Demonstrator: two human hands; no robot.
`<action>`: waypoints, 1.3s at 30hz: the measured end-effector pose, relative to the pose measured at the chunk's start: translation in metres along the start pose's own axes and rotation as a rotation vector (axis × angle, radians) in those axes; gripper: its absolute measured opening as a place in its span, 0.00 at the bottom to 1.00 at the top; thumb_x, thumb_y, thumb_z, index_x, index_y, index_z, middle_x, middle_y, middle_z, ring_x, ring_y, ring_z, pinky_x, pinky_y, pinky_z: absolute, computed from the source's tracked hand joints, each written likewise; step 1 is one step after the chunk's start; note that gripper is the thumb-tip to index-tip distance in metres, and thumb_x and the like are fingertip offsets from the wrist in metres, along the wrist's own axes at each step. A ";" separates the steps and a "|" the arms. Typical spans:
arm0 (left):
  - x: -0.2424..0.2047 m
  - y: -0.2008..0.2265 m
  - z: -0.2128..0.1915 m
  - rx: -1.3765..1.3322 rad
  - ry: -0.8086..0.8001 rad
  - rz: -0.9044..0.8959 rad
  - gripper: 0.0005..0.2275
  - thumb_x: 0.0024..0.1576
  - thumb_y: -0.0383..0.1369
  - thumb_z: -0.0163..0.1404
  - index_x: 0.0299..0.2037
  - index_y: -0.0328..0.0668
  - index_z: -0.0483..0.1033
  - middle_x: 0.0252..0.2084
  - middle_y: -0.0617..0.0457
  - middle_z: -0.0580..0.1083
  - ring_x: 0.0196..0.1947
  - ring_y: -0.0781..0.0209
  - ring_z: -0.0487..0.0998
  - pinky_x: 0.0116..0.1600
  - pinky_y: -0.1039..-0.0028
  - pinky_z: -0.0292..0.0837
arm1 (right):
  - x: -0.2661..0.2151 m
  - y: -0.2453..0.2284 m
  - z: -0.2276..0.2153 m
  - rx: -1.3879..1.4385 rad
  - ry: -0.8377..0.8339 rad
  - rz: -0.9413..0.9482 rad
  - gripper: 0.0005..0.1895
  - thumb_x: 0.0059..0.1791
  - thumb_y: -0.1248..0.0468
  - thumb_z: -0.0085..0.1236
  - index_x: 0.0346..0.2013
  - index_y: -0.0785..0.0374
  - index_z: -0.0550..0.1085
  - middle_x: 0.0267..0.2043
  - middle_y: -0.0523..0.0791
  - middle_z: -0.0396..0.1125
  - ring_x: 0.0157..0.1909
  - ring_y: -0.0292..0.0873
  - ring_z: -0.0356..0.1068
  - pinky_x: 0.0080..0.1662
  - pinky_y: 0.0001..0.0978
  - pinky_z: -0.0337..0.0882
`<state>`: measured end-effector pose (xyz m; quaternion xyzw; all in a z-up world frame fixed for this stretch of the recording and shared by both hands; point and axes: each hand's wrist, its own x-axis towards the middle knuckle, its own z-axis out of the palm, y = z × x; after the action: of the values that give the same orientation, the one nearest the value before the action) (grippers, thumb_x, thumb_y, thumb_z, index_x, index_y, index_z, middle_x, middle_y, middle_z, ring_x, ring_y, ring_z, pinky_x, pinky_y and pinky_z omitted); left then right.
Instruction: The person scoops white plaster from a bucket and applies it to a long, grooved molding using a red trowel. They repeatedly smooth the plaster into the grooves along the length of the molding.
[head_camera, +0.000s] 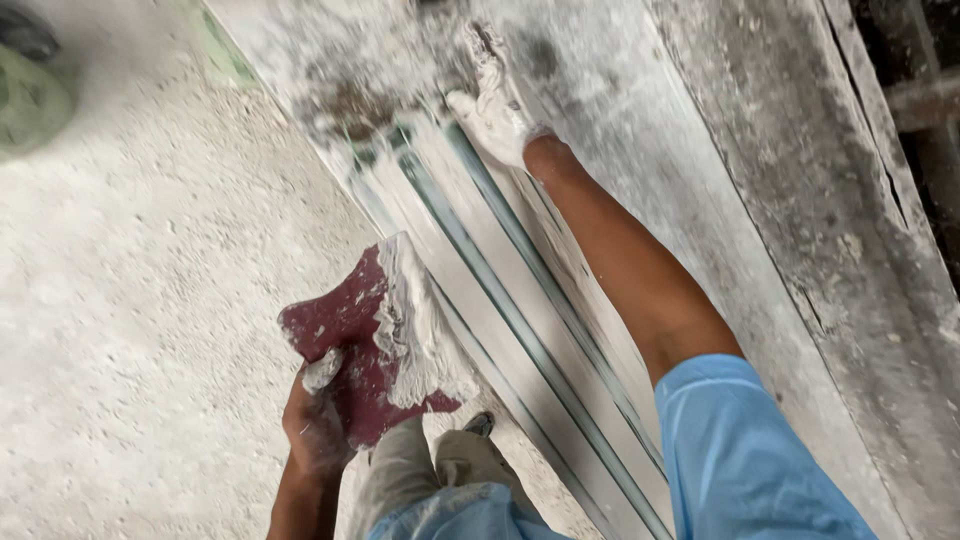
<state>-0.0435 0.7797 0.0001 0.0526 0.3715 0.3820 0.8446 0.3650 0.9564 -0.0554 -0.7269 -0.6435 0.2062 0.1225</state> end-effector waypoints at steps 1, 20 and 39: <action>0.009 0.012 0.004 -0.007 0.029 0.012 0.22 0.59 0.36 0.48 0.60 0.29 0.70 0.55 0.41 0.75 0.54 0.48 0.76 0.61 0.59 0.71 | 0.016 0.000 -0.006 0.007 0.102 0.028 0.28 0.64 0.46 0.43 0.54 0.74 0.58 0.60 0.61 0.54 0.58 0.56 0.57 0.59 0.44 0.62; 0.134 0.092 0.137 0.948 -0.532 0.090 0.23 0.60 0.26 0.39 0.67 0.26 0.61 0.61 0.31 0.68 0.56 0.41 0.72 0.58 0.53 0.72 | -0.046 0.092 0.057 1.802 0.524 -0.299 0.18 0.62 0.68 0.37 0.31 0.68 0.70 0.28 0.49 0.68 0.28 0.42 0.67 0.28 0.31 0.68; 0.184 -0.024 0.249 2.233 -0.426 -0.008 0.35 0.58 0.46 0.48 0.70 0.33 0.52 0.68 0.33 0.57 0.67 0.32 0.58 0.66 0.42 0.59 | -0.106 0.021 0.134 0.358 0.080 0.346 0.13 0.59 0.62 0.34 0.55 0.64 0.61 0.53 0.49 0.60 0.53 0.43 0.58 0.51 0.33 0.58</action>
<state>0.2163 0.9370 0.0619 0.8385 0.3532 -0.1821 0.3729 0.3132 0.8370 -0.1679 -0.8007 -0.4571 0.3058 0.2375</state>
